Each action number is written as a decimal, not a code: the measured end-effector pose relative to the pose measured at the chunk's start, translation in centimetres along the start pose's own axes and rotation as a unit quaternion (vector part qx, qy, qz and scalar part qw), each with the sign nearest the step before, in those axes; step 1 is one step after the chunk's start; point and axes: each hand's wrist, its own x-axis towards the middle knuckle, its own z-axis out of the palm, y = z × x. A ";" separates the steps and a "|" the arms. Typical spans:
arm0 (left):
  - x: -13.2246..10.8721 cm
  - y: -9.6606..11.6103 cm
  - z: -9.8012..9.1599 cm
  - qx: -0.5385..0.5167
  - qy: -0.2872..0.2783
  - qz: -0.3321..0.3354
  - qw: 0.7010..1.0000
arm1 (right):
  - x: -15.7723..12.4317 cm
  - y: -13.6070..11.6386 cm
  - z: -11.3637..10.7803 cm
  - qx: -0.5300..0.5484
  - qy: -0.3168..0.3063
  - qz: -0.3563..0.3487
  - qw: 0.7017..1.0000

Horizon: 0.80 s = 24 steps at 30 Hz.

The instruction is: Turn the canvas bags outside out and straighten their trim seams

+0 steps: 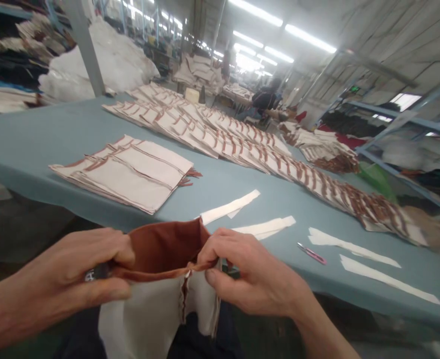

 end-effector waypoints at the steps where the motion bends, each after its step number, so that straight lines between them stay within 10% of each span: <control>1: 0.8 0.7 -0.2 -0.004 0.015 0.018 1.000 | 0.3 -0.8 -0.5 -0.005 0.007 0.005 1.000; 6: 3.3 4.3 0.5 -0.029 0.058 0.080 0.995 | 1.5 -2.8 -0.8 0.047 0.020 0.021 0.998; 16: 6.7 6.4 1.1 -0.209 -0.136 -0.031 0.968 | 0.6 -0.3 0.9 0.135 -0.020 0.109 0.985; 24: 6.6 5.3 2.3 -0.203 -0.161 -0.028 0.965 | 0.5 2.0 2.7 0.158 -0.009 0.099 0.982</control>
